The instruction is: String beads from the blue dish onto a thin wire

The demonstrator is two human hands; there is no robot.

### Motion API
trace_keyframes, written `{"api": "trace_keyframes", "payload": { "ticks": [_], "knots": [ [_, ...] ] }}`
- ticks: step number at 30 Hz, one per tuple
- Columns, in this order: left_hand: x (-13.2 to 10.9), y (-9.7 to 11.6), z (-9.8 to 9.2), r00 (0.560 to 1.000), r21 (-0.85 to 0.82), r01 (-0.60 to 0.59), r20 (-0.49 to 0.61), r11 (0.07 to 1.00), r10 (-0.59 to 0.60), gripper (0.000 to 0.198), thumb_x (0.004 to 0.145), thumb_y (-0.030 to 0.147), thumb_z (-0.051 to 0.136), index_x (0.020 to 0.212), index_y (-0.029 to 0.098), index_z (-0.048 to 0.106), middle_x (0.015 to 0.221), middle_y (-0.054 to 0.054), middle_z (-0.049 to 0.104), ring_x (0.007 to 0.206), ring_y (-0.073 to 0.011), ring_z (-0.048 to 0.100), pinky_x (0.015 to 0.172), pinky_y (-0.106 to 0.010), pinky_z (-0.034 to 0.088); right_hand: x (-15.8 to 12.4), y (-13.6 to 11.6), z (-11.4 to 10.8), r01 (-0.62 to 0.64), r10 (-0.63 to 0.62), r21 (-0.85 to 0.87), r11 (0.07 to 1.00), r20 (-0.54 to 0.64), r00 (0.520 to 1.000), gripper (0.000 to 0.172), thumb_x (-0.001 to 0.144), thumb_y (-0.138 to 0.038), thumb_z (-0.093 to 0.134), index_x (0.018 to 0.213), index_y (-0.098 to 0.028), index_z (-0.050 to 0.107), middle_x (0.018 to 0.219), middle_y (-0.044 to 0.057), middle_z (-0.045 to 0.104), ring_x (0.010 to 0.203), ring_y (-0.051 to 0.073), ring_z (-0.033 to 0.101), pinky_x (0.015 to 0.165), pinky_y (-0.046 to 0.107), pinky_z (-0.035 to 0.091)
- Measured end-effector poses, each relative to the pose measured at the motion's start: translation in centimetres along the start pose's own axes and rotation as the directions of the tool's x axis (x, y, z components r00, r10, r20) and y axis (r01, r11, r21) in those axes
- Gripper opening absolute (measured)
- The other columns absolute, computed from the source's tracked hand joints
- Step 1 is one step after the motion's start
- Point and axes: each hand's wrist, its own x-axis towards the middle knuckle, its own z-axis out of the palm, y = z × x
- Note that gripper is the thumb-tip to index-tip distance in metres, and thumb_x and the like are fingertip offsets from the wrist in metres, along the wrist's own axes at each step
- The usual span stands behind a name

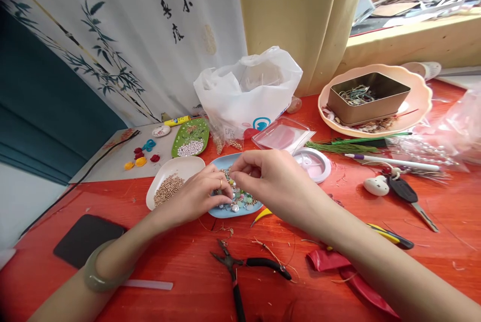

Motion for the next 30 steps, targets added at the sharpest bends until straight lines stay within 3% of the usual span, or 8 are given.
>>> {"api": "trace_keyframes", "payload": {
  "ticks": [4, 11, 17, 20, 22, 25, 30],
  "knots": [
    [0.22, 0.24, 0.08, 0.999, 0.003, 0.019, -0.050, 1.000, -0.019, 0.008, 0.080, 0.019, 0.058, 0.084, 0.019, 0.066, 0.084, -0.002, 0.064, 0.088, -0.0194, 0.047, 0.074, -0.031, 0.041, 0.03, 0.01, 0.01, 0.002, -0.002, 0.008, 1.000, 0.005, 1.000, 0.015, 0.076, -0.022, 0.051, 0.068, -0.019, 0.063, 0.055, -0.002, 0.058, 0.051, 0.010, 0.048, 0.045, 0.022, 0.035],
    [0.58, 0.69, 0.80, 1.000, 0.036, -0.016, -0.014, 0.999, 0.016, 0.009, 0.080, 0.024, 0.059, 0.081, 0.020, 0.067, 0.084, -0.001, 0.065, 0.087, -0.0198, 0.047, 0.073, -0.032, 0.041, -0.02, -0.06, 0.03, -0.004, 0.004, -0.001, 1.000, 0.000, 1.000, 0.016, 0.076, -0.022, 0.050, 0.067, -0.019, 0.062, 0.055, -0.002, 0.058, 0.051, 0.010, 0.048, 0.046, 0.023, 0.035],
    [0.52, 0.35, 0.72, 0.997, -0.089, -0.002, -0.078, 0.996, -0.005, 0.013, 0.083, 0.021, 0.056, 0.081, 0.020, 0.069, 0.084, -0.001, 0.068, 0.084, -0.0187, 0.050, 0.076, -0.032, 0.043, -0.03, -0.10, 0.01, 0.016, -0.016, -0.015, 1.000, -0.013, 1.000, 0.015, 0.075, -0.021, 0.051, 0.065, -0.019, 0.062, 0.053, -0.003, 0.056, 0.049, 0.009, 0.045, 0.044, 0.022, 0.033],
    [0.50, 0.19, 0.80, 0.991, -0.214, 0.056, -0.107, 0.975, -0.081, 0.012, 0.080, 0.019, 0.058, 0.082, 0.021, 0.070, 0.081, -0.002, 0.066, 0.083, -0.0182, 0.052, 0.075, -0.032, 0.044, -0.01, -0.02, 0.02, 0.020, -0.020, -0.014, 1.000, -0.017, 1.000, 0.015, 0.076, -0.021, 0.051, 0.067, -0.019, 0.063, 0.053, -0.003, 0.055, 0.049, 0.008, 0.045, 0.044, 0.021, 0.033],
    [0.56, 0.13, 0.81, 0.977, -0.364, 0.136, -0.106, 0.921, -0.186, 0.011, 0.078, 0.021, 0.060, 0.083, 0.020, 0.070, 0.079, -0.003, 0.063, 0.077, -0.0169, 0.054, 0.070, -0.031, 0.045, 0.02, 0.04, 0.02, 0.008, -0.008, -0.005, 1.000, -0.011, 1.000, 0.015, 0.076, -0.021, 0.051, 0.068, -0.019, 0.064, 0.054, -0.003, 0.055, 0.050, 0.008, 0.045, 0.044, 0.021, 0.033],
    [0.71, 0.08, 0.55, 0.951, -0.644, 0.202, -0.052, 0.738, -0.305, 0.011, 0.072, 0.021, 0.063, 0.081, 0.017, 0.069, 0.078, -0.003, 0.064, 0.069, -0.0146, 0.057, 0.064, -0.029, 0.047, 0.01, 0.08, 0.00, -0.006, 0.006, 0.015, 1.000, -0.002, 1.000, 0.016, 0.077, -0.025, 0.051, 0.069, -0.019, 0.063, 0.055, -0.002, 0.056, 0.051, 0.009, 0.046, 0.045, 0.022, 0.034],
    [0.81, -0.11, 0.02, 0.935, -0.882, 0.089, -0.086, 0.463, -0.344, 0.017, 0.062, 0.018, 0.071, 0.078, 0.015, 0.065, 0.079, -0.002, 0.066, 0.072, -0.0135, 0.060, 0.069, -0.028, 0.049, -0.12, 0.03, -0.04, -0.035, 0.035, 0.028, 0.999, 0.000, 0.999, 0.018, 0.078, -0.029, 0.050, 0.070, -0.019, 0.063, 0.058, -0.001, 0.058, 0.053, 0.011, 0.049, 0.046, 0.024, 0.034]
  ]
}}
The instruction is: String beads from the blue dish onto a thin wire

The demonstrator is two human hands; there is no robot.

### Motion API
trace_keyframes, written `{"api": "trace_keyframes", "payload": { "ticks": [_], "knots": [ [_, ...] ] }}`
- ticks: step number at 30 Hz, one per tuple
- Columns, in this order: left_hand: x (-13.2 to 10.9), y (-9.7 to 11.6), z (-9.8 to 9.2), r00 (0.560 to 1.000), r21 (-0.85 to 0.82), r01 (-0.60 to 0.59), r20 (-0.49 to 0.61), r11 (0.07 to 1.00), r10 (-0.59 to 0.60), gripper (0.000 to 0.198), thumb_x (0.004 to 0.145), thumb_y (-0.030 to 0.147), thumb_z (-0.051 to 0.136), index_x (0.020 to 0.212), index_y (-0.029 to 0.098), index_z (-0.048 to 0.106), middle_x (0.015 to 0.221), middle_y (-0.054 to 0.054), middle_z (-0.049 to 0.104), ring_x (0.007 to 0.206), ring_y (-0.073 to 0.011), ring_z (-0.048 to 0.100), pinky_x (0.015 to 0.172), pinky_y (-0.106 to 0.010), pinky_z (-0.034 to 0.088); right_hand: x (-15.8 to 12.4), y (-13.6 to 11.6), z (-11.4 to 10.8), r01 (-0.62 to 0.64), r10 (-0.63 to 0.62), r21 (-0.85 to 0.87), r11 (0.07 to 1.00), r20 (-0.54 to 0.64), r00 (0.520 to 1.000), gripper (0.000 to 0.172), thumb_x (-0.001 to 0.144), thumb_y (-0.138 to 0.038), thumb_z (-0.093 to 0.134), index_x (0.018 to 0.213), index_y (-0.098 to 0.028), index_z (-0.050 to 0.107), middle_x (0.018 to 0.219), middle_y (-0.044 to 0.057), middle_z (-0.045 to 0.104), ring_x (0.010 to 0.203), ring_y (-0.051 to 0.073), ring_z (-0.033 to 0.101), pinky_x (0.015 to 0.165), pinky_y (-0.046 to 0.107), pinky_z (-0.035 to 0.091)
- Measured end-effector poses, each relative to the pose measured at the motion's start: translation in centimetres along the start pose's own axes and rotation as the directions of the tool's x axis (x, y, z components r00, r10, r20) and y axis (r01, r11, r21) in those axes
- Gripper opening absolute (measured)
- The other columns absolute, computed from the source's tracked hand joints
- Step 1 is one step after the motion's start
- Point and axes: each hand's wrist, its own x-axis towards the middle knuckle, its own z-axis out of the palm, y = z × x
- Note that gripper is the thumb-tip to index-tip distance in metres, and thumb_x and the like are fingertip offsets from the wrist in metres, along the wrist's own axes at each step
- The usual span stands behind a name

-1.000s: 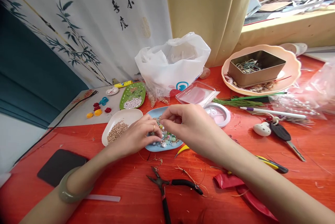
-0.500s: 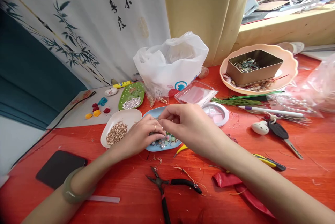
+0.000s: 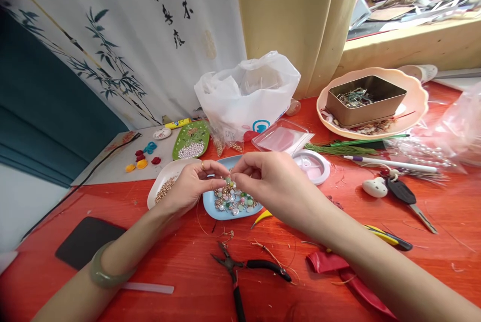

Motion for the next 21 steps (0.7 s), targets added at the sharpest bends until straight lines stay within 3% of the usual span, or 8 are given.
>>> {"api": "trace_keyframes", "payload": {
  "ticks": [5, 11, 21],
  "knots": [
    [0.1, -0.2, -0.2, 0.997, -0.178, -0.060, -0.064, 0.982, 0.050, 0.017, 0.061, 0.016, 0.074, 0.076, 0.016, 0.067, 0.077, 0.000, 0.067, 0.071, -0.0110, 0.059, 0.069, -0.025, 0.047, 0.0, 0.0, 0.1, -0.015, 0.015, 0.005, 1.000, -0.009, 1.000, 0.014, 0.074, -0.025, 0.051, 0.065, -0.018, 0.060, 0.054, -0.001, 0.054, 0.052, 0.011, 0.047, 0.046, 0.023, 0.035],
    [-0.1, 0.1, 0.1, 0.996, -0.374, -0.034, -0.087, 0.927, 0.001, 0.013, 0.060, 0.016, 0.076, 0.072, 0.017, 0.071, 0.073, 0.000, 0.068, 0.067, -0.0084, 0.059, 0.069, -0.020, 0.045, -0.1, -0.4, 0.5, 0.003, -0.003, 0.018, 1.000, -0.030, 1.000, 0.016, 0.074, -0.026, 0.051, 0.061, -0.018, 0.056, 0.049, -0.003, 0.045, 0.047, 0.009, 0.038, 0.041, 0.021, 0.030],
    [-0.2, 0.5, 0.3, 0.996, -0.412, -0.029, -0.092, 0.911, -0.011, 0.014, 0.057, 0.016, 0.078, 0.068, 0.016, 0.070, 0.069, 0.000, 0.068, 0.064, -0.0088, 0.059, 0.068, -0.022, 0.044, -0.2, -0.1, 1.1, 0.043, -0.043, 0.010, 0.999, -0.033, 0.999, 0.015, 0.074, -0.023, 0.050, 0.060, -0.019, 0.055, 0.049, -0.004, 0.045, 0.046, 0.008, 0.037, 0.039, 0.020, 0.029]
  ]
}}
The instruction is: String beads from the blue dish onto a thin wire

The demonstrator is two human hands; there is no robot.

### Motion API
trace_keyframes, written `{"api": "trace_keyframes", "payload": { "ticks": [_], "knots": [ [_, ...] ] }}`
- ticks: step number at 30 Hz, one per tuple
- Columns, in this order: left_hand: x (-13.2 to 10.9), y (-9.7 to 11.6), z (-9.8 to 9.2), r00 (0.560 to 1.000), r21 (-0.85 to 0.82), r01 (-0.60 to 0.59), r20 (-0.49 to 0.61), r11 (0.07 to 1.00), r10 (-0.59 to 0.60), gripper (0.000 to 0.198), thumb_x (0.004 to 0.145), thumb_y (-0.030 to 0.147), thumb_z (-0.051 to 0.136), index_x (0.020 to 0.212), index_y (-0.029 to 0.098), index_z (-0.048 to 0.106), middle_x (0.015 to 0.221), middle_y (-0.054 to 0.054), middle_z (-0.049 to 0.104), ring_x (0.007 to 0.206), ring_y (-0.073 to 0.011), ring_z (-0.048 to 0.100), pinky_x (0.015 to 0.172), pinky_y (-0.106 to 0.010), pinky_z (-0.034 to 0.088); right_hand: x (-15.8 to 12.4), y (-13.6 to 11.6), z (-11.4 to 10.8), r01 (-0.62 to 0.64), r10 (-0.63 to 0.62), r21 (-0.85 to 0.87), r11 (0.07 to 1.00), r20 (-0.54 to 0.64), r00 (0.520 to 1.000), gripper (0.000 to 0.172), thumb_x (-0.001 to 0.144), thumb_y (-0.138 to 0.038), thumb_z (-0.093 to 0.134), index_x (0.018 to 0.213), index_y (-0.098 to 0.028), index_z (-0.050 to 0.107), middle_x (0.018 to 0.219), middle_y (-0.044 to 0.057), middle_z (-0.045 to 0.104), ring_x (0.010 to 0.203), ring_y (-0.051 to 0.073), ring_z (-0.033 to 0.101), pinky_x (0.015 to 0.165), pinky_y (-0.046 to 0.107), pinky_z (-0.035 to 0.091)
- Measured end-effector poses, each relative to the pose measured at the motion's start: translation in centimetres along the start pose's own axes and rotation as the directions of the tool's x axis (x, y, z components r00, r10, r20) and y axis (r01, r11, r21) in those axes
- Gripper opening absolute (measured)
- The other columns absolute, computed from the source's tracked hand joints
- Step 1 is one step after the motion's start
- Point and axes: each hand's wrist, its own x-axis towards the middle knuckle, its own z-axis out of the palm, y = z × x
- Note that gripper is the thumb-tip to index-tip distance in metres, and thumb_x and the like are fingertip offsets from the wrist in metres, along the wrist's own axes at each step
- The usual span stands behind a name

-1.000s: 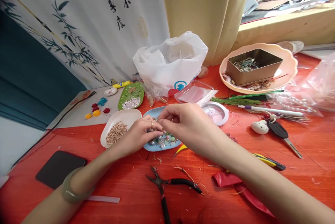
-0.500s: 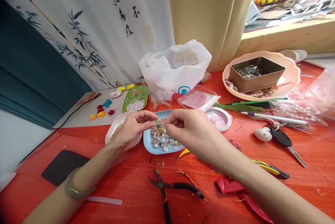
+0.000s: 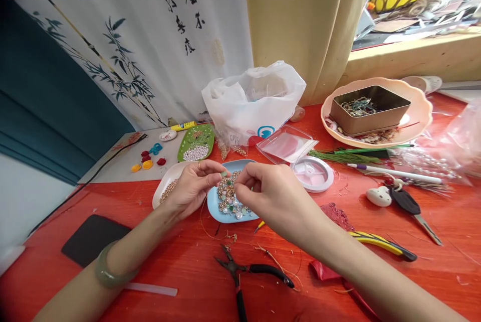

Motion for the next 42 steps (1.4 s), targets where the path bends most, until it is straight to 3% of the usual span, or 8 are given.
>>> {"api": "trace_keyframes", "payload": {
  "ticks": [8, 18, 22, 26, 30, 34, 39, 42],
  "knots": [
    [-0.2, 0.2, 0.4, 0.999, 0.023, 0.008, -0.031, 1.000, -0.008, 0.017, 0.053, 0.014, 0.079, 0.068, 0.016, 0.070, 0.068, 0.001, 0.067, 0.064, -0.0082, 0.057, 0.063, -0.020, 0.044, 0.0, -0.1, 0.2, 0.006, -0.006, 0.023, 1.000, -0.005, 1.000, 0.015, 0.075, -0.024, 0.050, 0.061, -0.019, 0.055, 0.048, -0.004, 0.044, 0.045, 0.008, 0.037, 0.038, 0.020, 0.029],
    [-0.4, 0.0, 0.3, 0.991, 0.158, -0.137, 0.009, 0.978, 0.137, 0.017, 0.058, 0.012, 0.076, 0.072, 0.018, 0.068, 0.070, 0.001, 0.065, 0.065, -0.0085, 0.054, 0.060, -0.019, 0.044, 0.1, -0.3, 0.3, -0.045, 0.045, -0.003, 0.999, -0.010, 0.999, 0.017, 0.074, -0.024, 0.050, 0.059, -0.018, 0.055, 0.052, -0.002, 0.050, 0.048, 0.009, 0.041, 0.042, 0.022, 0.031],
    [-0.6, 0.0, 0.4, 0.988, 0.167, -0.154, 0.028, 0.974, 0.151, 0.021, 0.058, 0.012, 0.076, 0.075, 0.017, 0.066, 0.072, 0.000, 0.066, 0.070, -0.0116, 0.059, 0.064, -0.022, 0.046, 0.4, 0.1, 0.7, -0.106, 0.098, 0.177, 0.978, 0.055, 0.994, 0.016, 0.076, -0.028, 0.051, 0.066, -0.018, 0.057, 0.055, -0.002, 0.052, 0.049, 0.009, 0.042, 0.043, 0.022, 0.033],
    [-0.8, 0.1, 0.6, 0.992, 0.124, -0.126, 0.012, 0.984, 0.126, 0.019, 0.057, 0.013, 0.077, 0.072, 0.017, 0.066, 0.072, 0.001, 0.066, 0.069, -0.0109, 0.058, 0.064, -0.022, 0.045, 0.6, 0.6, 1.0, -0.152, 0.130, 0.473, 0.868, 0.078, 0.988, 0.017, 0.073, -0.030, 0.059, 0.082, -0.020, 0.048, 0.059, -0.003, 0.058, 0.048, 0.009, 0.048, 0.045, 0.021, 0.038],
    [-1.1, 0.3, 0.9, 0.999, 0.020, -0.032, 0.015, 0.999, 0.032, 0.013, 0.058, 0.019, 0.077, 0.067, 0.016, 0.069, 0.066, 0.001, 0.066, 0.062, -0.0092, 0.056, 0.062, -0.022, 0.043, 0.5, 0.5, 1.1, -0.144, 0.125, 0.560, 0.816, 0.072, 0.989, 0.024, 0.071, -0.029, 0.063, 0.083, -0.020, 0.045, 0.055, -0.005, 0.058, 0.048, 0.008, 0.051, 0.047, 0.020, 0.042],
    [-1.3, 0.5, 1.2, 1.000, -0.003, 0.012, -0.001, 1.000, -0.012, 0.009, 0.058, 0.021, 0.076, 0.061, 0.017, 0.069, 0.060, 0.001, 0.064, 0.056, -0.0087, 0.053, 0.058, -0.022, 0.041, 0.3, 0.1, 0.8, -0.122, 0.088, 0.527, 0.841, 0.090, 0.992, 0.023, 0.073, -0.033, 0.063, 0.085, -0.019, 0.049, 0.058, -0.004, 0.060, 0.053, 0.010, 0.056, 0.050, 0.022, 0.045],
    [-1.5, 0.8, 1.2, 0.998, 0.076, 0.061, -0.003, 0.995, -0.061, 0.006, 0.059, 0.020, 0.075, 0.062, 0.017, 0.071, 0.060, 0.000, 0.064, 0.056, -0.0085, 0.052, 0.056, -0.021, 0.039, 0.0, -0.1, 0.3, 0.090, -0.077, 0.188, 0.978, -0.076, 0.994, 0.019, 0.078, -0.038, 0.059, 0.085, -0.021, 0.064, 0.076, 0.002, 0.064, 0.064, 0.013, 0.055, 0.052, 0.025, 0.040],
    [-1.5, 1.1, 1.2, 0.992, 0.079, 0.126, 0.008, 0.989, -0.127, 0.007, 0.058, 0.020, 0.076, 0.062, 0.017, 0.071, 0.059, 0.000, 0.065, 0.056, -0.0081, 0.052, 0.056, -0.021, 0.039, -0.1, -0.1, 0.0, 0.116, -0.105, 0.166, 0.979, -0.075, 0.992, 0.018, 0.077, -0.037, 0.060, 0.085, -0.022, 0.067, 0.081, 0.002, 0.064, 0.070, 0.014, 0.055, 0.055, 0.025, 0.040]
  ]
}}
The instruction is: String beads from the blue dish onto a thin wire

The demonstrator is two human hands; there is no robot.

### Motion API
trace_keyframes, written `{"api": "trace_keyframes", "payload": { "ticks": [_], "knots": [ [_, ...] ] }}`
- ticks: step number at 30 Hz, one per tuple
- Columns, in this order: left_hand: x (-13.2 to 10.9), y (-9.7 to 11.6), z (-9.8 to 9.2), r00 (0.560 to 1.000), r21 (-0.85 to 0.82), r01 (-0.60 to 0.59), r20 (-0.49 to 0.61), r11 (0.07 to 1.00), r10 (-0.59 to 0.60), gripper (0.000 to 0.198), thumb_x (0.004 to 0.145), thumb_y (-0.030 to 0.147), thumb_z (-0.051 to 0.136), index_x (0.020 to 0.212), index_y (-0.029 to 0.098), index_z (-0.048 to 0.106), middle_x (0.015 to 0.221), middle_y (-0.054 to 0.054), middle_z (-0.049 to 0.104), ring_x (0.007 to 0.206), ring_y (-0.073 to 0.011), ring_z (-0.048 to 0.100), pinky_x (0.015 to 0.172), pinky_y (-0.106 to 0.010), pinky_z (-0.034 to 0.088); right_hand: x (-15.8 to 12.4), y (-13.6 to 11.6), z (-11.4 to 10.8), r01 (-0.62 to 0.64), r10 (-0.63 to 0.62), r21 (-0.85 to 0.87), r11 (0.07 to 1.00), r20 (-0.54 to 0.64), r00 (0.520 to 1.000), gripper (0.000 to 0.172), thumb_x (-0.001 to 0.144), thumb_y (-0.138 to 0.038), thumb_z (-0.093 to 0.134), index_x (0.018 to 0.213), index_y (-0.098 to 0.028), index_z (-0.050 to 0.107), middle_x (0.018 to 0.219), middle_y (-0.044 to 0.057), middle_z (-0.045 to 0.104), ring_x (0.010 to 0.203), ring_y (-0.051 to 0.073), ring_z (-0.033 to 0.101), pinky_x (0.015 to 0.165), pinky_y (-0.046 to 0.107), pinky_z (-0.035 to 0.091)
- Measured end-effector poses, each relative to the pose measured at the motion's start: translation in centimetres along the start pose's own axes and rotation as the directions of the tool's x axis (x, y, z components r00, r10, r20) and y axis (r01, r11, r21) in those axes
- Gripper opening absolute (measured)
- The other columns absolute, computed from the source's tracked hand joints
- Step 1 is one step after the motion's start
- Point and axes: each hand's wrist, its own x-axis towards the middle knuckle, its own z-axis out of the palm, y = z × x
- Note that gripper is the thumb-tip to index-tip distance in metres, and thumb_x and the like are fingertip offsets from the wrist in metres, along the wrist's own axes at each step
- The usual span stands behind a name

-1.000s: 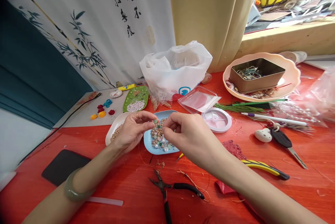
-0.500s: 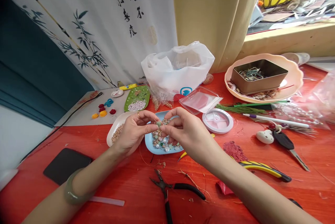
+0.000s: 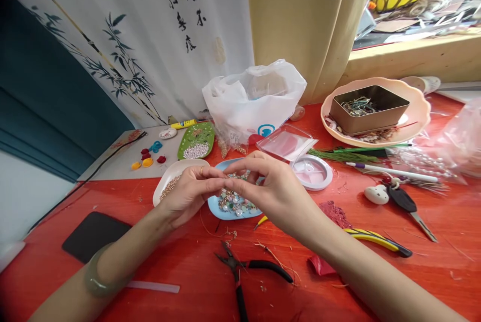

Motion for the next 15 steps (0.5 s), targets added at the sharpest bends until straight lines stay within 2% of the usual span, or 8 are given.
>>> {"api": "trace_keyframes", "payload": {
  "ticks": [5, 7, 9, 11, 13, 15],
  "knots": [
    [-0.2, 0.3, 0.2, 0.998, 0.045, 0.050, 0.042, 0.998, -0.052, 0.010, 0.057, 0.022, 0.077, 0.064, 0.017, 0.072, 0.058, 0.000, 0.064, 0.054, -0.0071, 0.051, 0.054, -0.019, 0.038, 0.0, -0.2, -0.1, -0.148, 0.119, 0.231, 0.962, 0.134, 0.984, 0.015, 0.076, -0.033, 0.061, 0.074, -0.018, 0.062, 0.067, -0.001, 0.058, 0.061, 0.010, 0.050, 0.052, 0.022, 0.038],
    [-0.3, 0.3, 0.3, 0.993, 0.099, 0.073, 0.081, 0.992, -0.082, 0.010, 0.057, 0.022, 0.076, 0.065, 0.017, 0.073, 0.058, 0.000, 0.064, 0.054, -0.0075, 0.050, 0.054, -0.020, 0.038, 0.1, -0.2, -0.2, -0.191, 0.164, 0.288, 0.938, 0.116, 0.980, 0.018, 0.077, -0.033, 0.060, 0.070, -0.017, 0.058, 0.058, -0.003, 0.052, 0.053, 0.008, 0.045, 0.047, 0.021, 0.035],
    [-0.4, 0.2, 0.4, 0.984, 0.168, 0.116, 0.112, 0.979, -0.136, 0.010, 0.057, 0.021, 0.076, 0.065, 0.017, 0.072, 0.060, -0.001, 0.064, 0.054, -0.0084, 0.051, 0.054, -0.021, 0.038, 0.3, -0.3, -0.6, -0.223, 0.215, 0.364, 0.904, 0.064, 0.975, 0.019, 0.079, -0.035, 0.058, 0.071, -0.018, 0.055, 0.053, -0.004, 0.050, 0.048, 0.007, 0.044, 0.044, 0.020, 0.034],
    [-0.4, 0.1, 0.4, 0.974, 0.237, 0.149, 0.132, 0.960, -0.183, 0.010, 0.056, 0.021, 0.075, 0.064, 0.017, 0.071, 0.062, -0.002, 0.065, 0.057, -0.0099, 0.052, 0.056, -0.022, 0.038, 0.7, -0.3, -1.4, -0.223, 0.266, 0.483, 0.847, -0.021, 0.964, 0.019, 0.081, -0.035, 0.057, 0.074, -0.018, 0.054, 0.057, -0.002, 0.054, 0.049, 0.008, 0.049, 0.043, 0.021, 0.037],
    [-0.4, 0.1, 0.3, 0.967, 0.292, 0.155, 0.150, 0.944, -0.205, 0.009, 0.057, 0.022, 0.075, 0.064, 0.017, 0.071, 0.064, -0.002, 0.065, 0.060, -0.0112, 0.053, 0.057, -0.022, 0.038, 1.2, -0.3, -2.5, -0.153, 0.302, 0.598, 0.787, -0.157, 0.940, 0.014, 0.080, -0.032, 0.058, 0.075, -0.019, 0.055, 0.068, 0.001, 0.061, 0.056, 0.009, 0.056, 0.046, 0.021, 0.041],
    [-0.3, 0.1, 0.1, 0.960, 0.333, 0.153, 0.174, 0.931, -0.220, 0.009, 0.059, 0.024, 0.073, 0.064, 0.017, 0.070, 0.064, -0.002, 0.065, 0.060, -0.0110, 0.053, 0.055, -0.022, 0.037, 1.6, -0.3, -3.7, -0.046, 0.328, 0.656, 0.754, -0.314, 0.891, 0.009, 0.079, -0.026, 0.060, 0.073, -0.019, 0.058, 0.075, 0.002, 0.064, 0.063, 0.009, 0.059, 0.053, 0.020, 0.044]
  ]
}}
